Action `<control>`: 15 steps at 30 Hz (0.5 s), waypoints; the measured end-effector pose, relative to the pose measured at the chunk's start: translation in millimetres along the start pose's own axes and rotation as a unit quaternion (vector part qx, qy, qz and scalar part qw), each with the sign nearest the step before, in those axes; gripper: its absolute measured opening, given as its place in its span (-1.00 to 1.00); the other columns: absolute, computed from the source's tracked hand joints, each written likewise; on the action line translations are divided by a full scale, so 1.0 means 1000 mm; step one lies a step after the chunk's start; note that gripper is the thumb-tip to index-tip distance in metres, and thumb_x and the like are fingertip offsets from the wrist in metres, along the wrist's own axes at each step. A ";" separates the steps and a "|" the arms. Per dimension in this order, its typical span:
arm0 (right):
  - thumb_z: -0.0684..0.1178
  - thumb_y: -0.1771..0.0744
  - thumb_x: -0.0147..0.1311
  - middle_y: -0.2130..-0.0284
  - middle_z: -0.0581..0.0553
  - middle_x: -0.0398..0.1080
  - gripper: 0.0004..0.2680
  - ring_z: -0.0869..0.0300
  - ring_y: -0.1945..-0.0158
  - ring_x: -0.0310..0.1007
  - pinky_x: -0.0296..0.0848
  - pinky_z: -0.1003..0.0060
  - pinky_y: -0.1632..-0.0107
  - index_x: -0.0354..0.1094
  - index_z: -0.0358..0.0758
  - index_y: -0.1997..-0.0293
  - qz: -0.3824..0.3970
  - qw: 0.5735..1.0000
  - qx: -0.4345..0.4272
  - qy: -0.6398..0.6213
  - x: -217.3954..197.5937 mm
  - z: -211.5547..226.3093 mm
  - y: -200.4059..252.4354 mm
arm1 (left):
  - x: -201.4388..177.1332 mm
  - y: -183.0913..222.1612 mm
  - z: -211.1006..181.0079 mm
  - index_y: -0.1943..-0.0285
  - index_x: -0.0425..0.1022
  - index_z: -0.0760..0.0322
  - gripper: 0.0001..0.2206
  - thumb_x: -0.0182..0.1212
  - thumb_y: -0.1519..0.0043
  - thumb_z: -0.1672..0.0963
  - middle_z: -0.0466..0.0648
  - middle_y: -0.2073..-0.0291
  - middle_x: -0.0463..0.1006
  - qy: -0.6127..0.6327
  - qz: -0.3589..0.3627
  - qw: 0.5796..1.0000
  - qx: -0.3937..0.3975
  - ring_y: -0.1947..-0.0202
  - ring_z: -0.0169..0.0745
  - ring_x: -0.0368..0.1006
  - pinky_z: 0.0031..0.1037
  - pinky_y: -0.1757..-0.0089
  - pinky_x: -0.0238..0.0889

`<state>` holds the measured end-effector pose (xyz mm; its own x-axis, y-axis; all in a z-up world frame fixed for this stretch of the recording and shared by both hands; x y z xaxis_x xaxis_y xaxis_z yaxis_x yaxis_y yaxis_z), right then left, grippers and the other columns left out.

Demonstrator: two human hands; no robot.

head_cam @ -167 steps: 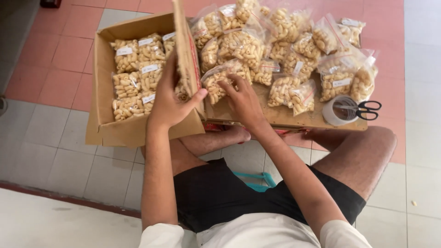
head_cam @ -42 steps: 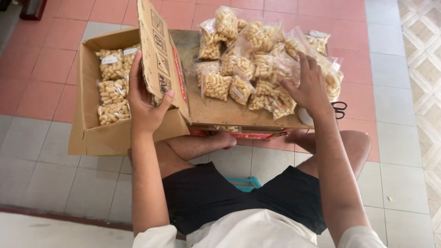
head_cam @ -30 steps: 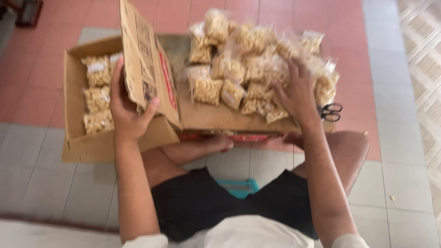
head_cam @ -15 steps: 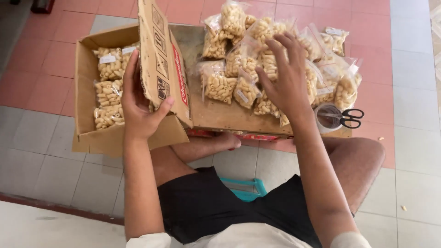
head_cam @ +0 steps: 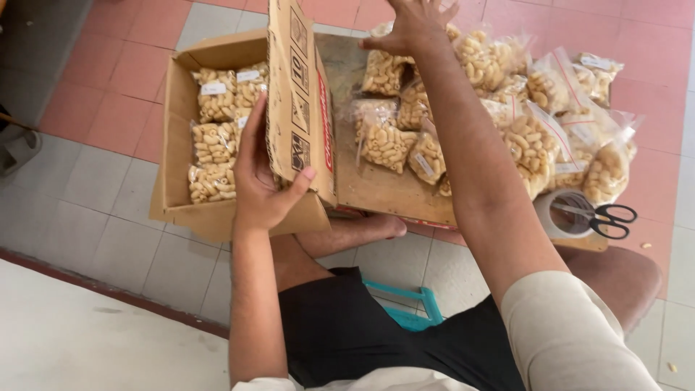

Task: Inspecting and packing small plastic bags of snacks into a cardboard box while sitting on the floor.

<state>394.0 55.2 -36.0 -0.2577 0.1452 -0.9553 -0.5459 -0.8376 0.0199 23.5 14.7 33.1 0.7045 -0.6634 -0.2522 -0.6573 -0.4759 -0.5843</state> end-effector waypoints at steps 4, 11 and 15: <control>0.64 -0.22 0.24 -0.49 -0.46 0.03 -0.33 -0.47 -0.51 -0.15 -0.03 -0.73 -0.36 0.37 0.03 -0.32 0.115 0.993 0.030 -0.007 0.028 0.006 -0.006 | -0.001 -0.001 0.000 -0.72 -0.03 0.28 -0.22 0.40 -0.38 0.13 0.14 -0.65 0.15 0.001 0.004 1.000 -0.014 -0.68 0.08 0.14 -0.11 -0.62 0.12; 0.63 -0.26 0.19 -0.43 -0.38 0.12 -0.29 -0.31 -0.42 0.13 0.26 -0.54 -0.31 0.21 0.10 -0.51 0.176 0.983 0.019 0.057 0.026 0.040 0.037 | -0.002 0.001 0.001 -0.73 -0.02 0.28 -0.21 0.41 -0.37 0.12 0.10 -0.65 0.15 -0.002 0.012 1.000 -0.016 -0.68 0.06 0.15 -0.11 -0.61 0.17; 0.75 -0.27 -0.12 -0.49 -0.61 -0.07 -0.22 -0.46 -0.55 -0.14 -0.04 -0.53 -0.44 0.12 0.07 -0.56 0.158 0.987 -0.023 0.022 0.039 0.043 0.043 | -0.002 0.001 0.000 -0.73 -0.03 0.26 -0.21 0.40 -0.36 0.14 0.13 -0.66 0.14 -0.025 0.015 1.000 -0.004 -0.69 0.07 0.13 -0.07 -0.64 0.13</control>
<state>326.1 47.0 -59.9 -0.3734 -0.1503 -0.9154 -0.4066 -0.8604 0.3071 21.8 15.8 33.1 0.6976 -0.6470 -0.3078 -0.6796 -0.4613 -0.5704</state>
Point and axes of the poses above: each hand's wrist, its own y-axis away from the middle knuckle, its own x-axis out of the palm, z = x × y, the point moved 4 cm from there along -y, towards the middle knuckle
